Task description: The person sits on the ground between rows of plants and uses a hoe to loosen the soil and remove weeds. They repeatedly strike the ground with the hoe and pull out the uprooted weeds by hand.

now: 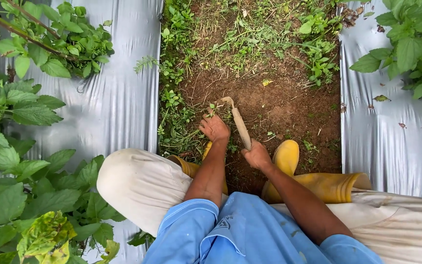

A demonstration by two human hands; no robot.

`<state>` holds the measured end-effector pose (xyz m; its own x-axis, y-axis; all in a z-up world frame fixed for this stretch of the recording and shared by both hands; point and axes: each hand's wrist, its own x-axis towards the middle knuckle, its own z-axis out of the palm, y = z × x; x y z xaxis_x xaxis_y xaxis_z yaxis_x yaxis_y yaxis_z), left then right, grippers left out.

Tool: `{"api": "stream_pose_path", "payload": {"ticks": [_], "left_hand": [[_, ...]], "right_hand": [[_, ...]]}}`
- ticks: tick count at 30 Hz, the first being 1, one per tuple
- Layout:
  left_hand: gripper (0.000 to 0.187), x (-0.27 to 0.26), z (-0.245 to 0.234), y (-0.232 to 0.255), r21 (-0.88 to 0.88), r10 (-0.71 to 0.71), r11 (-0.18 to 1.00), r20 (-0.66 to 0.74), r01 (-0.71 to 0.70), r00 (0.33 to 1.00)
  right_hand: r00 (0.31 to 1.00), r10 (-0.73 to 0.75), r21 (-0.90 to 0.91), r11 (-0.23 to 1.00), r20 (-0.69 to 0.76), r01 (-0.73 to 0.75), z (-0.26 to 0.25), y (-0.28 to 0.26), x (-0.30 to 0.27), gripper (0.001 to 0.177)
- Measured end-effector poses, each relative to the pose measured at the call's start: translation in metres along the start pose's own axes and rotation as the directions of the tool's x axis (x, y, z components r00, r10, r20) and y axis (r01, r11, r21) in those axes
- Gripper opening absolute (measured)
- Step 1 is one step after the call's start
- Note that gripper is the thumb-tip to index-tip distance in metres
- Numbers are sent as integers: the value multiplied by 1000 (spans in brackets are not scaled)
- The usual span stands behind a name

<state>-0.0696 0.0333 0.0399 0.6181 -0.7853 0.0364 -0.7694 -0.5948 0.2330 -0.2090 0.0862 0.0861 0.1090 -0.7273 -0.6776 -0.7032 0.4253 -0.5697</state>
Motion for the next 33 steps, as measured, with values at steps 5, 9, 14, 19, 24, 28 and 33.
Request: {"api": "stream_pose_path", "payload": {"ticks": [5, 9, 14, 19, 24, 28, 33], "left_hand": [[38, 13, 23, 6, -99, -146, 984, 42, 149, 988], [48, 18, 9, 22, -151, -304, 934, 135, 323, 943], [67, 25, -13, 43, -50, -384, 920, 72, 388, 921], [65, 35, 22, 39, -26, -437, 898, 78, 440, 896], [70, 37, 50, 27, -125, -356, 914, 208, 386, 911], [70, 34, 46, 18, -155, -313, 922, 237, 354, 920], [75, 35, 64, 1, -173, -189, 958, 223, 230, 956]], "right_hand": [[990, 25, -150, 989, 138, -4, -47, -12, 43, 38], [930, 180, -412, 911, 321, -34, -96, -62, 80, 56], [830, 292, -638, 764, 475, 96, -134, -158, 83, 36], [689, 447, -759, 608, 570, 233, -150, -178, 116, 48], [624, 411, -624, 764, 665, 162, -164, -185, 108, 67], [642, 325, -515, 848, 695, 127, -151, -106, 165, 69], [799, 24, -185, 976, 601, 111, -134, -101, 116, 25]]}}
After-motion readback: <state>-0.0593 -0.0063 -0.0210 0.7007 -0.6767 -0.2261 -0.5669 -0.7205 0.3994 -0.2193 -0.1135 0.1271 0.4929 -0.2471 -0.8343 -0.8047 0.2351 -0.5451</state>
